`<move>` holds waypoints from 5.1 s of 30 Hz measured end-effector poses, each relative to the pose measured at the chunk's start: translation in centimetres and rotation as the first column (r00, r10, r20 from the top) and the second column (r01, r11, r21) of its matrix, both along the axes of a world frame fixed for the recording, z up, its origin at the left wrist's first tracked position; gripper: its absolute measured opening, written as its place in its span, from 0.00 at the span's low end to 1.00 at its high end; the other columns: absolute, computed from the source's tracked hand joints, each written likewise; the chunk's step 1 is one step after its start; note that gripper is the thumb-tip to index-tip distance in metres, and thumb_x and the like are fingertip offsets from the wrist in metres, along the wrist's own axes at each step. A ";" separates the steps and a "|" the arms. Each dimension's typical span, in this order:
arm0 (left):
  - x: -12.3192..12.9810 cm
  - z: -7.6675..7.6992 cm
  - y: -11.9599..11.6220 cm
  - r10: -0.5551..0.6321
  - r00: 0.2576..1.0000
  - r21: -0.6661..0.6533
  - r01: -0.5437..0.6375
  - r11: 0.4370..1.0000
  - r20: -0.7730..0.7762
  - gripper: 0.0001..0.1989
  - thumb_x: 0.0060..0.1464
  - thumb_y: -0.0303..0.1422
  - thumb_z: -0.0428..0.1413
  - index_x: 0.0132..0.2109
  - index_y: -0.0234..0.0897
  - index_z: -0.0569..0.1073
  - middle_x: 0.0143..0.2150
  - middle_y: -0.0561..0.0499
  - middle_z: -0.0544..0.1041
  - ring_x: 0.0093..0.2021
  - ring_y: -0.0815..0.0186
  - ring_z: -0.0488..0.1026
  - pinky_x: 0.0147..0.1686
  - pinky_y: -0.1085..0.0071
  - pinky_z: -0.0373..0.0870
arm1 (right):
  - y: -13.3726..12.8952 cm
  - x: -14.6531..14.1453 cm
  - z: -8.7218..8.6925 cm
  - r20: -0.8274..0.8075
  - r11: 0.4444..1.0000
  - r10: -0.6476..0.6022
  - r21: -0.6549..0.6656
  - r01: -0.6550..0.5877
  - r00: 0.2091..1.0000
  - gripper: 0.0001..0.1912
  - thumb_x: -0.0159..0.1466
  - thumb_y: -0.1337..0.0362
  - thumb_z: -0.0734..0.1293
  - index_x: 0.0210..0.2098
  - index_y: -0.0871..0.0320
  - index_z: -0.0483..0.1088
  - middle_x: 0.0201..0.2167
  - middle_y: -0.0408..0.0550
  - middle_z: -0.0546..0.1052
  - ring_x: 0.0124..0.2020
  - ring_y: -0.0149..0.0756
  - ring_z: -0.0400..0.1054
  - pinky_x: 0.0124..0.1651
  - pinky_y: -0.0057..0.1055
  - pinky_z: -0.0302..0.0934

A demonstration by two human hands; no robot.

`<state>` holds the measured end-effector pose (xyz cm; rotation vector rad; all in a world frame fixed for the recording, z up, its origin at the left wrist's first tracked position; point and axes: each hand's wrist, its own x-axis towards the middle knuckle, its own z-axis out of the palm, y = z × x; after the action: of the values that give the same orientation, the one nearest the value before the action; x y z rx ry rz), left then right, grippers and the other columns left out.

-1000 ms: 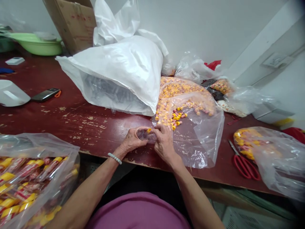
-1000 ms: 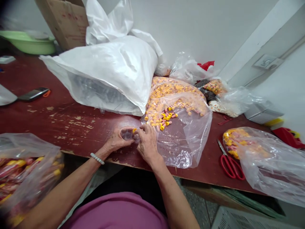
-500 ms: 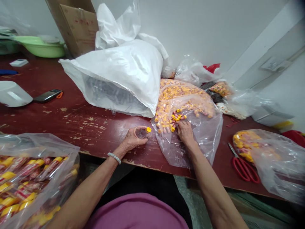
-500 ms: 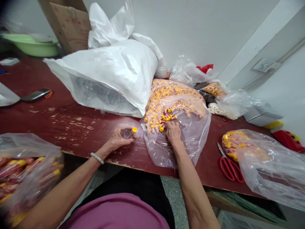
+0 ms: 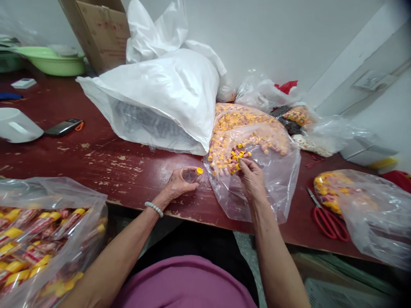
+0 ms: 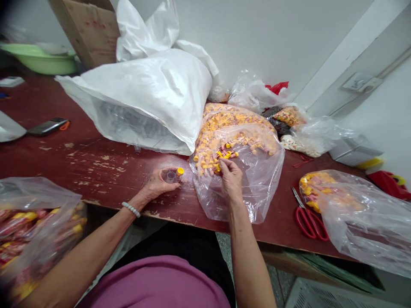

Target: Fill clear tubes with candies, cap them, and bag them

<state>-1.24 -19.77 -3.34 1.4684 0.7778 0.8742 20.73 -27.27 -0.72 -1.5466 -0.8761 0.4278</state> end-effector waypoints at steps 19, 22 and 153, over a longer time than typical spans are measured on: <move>-0.2 -0.1 0.3 0.034 0.994 0.139 -0.020 0.990 -0.102 0.23 0.32 0.28 0.64 0.42 0.30 0.74 0.39 0.45 0.80 0.38 0.61 0.76 0.41 0.67 0.73 | -1.4 -9.3 1.3 0.741 0.939 0.307 -0.134 -0.318 0.597 0.23 0.51 0.79 0.57 0.41 0.55 0.71 0.45 0.50 0.67 0.49 0.40 0.60 0.53 0.41 0.55; -0.2 -0.2 0.3 0.043 0.996 0.114 -0.034 0.993 -0.079 0.25 0.31 0.30 0.65 0.42 0.30 0.74 0.37 0.45 0.80 0.37 0.60 0.77 0.41 0.66 0.74 | -1.6 -7.7 1.5 0.736 0.949 0.260 -0.074 -0.308 0.625 0.23 0.53 0.79 0.57 0.42 0.53 0.71 0.48 0.49 0.65 0.50 0.38 0.61 0.52 0.38 0.57; -0.4 0.1 0.5 -0.017 0.980 0.284 0.073 0.956 -0.198 0.08 0.42 0.32 0.56 0.31 0.32 0.70 0.28 0.54 0.70 0.28 0.71 0.64 0.29 0.76 0.63 | 0.3 -11.1 2.6 0.786 0.961 0.224 -0.078 -0.266 0.577 0.11 0.63 0.57 0.63 0.40 0.54 0.72 0.50 0.47 0.71 0.53 0.42 0.59 0.59 0.43 0.50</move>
<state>-1.69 -19.30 -3.24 1.8458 0.7780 0.8448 9.59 -27.02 1.93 -1.5649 -1.8040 -0.1402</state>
